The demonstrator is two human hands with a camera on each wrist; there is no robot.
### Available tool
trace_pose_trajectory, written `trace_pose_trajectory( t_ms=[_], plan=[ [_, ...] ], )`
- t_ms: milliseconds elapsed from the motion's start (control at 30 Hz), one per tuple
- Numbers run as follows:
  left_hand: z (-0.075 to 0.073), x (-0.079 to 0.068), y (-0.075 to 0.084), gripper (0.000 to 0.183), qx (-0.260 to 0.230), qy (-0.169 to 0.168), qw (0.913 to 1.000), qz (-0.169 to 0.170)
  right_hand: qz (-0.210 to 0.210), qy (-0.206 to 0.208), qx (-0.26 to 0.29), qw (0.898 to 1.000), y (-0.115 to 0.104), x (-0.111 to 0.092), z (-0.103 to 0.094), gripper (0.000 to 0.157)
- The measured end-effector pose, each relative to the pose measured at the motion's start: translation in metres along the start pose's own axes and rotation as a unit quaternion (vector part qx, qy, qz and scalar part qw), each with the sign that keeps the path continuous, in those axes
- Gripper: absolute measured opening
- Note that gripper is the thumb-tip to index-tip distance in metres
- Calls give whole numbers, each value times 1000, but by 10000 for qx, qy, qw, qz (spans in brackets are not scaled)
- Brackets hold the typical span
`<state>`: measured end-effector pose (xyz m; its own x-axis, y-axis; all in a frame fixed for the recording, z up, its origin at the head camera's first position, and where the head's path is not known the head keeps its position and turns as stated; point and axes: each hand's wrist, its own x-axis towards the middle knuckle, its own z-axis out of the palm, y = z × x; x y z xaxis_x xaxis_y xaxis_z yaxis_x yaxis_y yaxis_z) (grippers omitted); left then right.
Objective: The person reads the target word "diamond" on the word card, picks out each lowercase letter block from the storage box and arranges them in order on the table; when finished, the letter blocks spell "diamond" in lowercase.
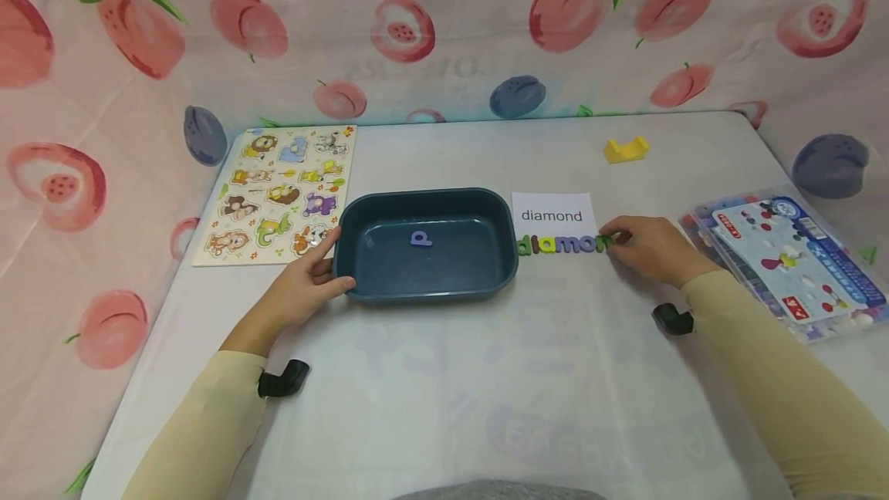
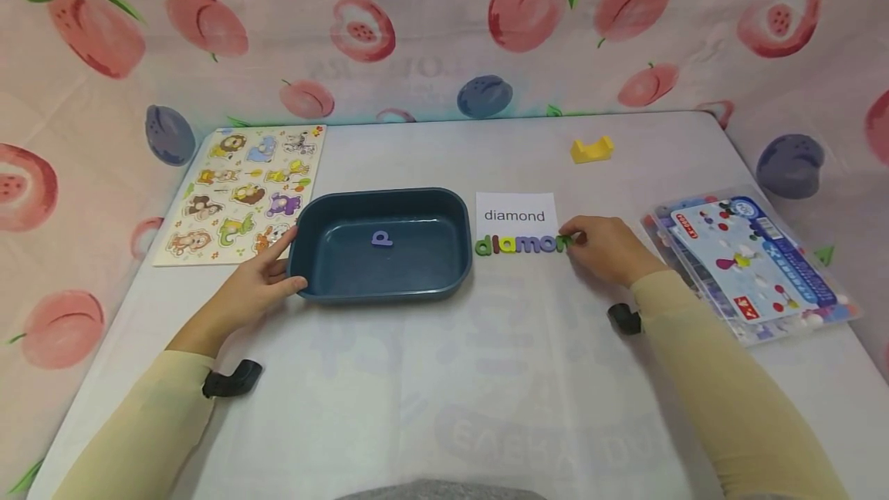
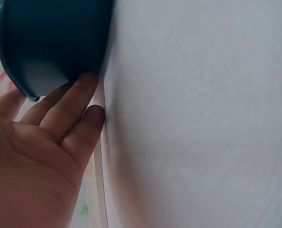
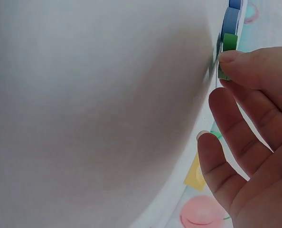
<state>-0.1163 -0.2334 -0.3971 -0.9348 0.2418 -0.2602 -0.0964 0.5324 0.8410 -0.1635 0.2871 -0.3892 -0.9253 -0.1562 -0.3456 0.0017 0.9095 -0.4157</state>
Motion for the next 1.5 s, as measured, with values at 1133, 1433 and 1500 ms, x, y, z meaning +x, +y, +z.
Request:
trace_pose_trajectory(
  t_ms=[1133,1433,1500],
  plan=[
    [1,0,2,90,95,37,9999,0,-249,59,-167,9995,-20,-9,-29,43],
    [1,0,1,89,47,19,10000,10,-1116,129,-352,9931,-69,-11,-27,46],
    [1,0,1,89,18,16,10000,28,-1355,129,-401,9899,-80,-11,-25,46]
  ],
)
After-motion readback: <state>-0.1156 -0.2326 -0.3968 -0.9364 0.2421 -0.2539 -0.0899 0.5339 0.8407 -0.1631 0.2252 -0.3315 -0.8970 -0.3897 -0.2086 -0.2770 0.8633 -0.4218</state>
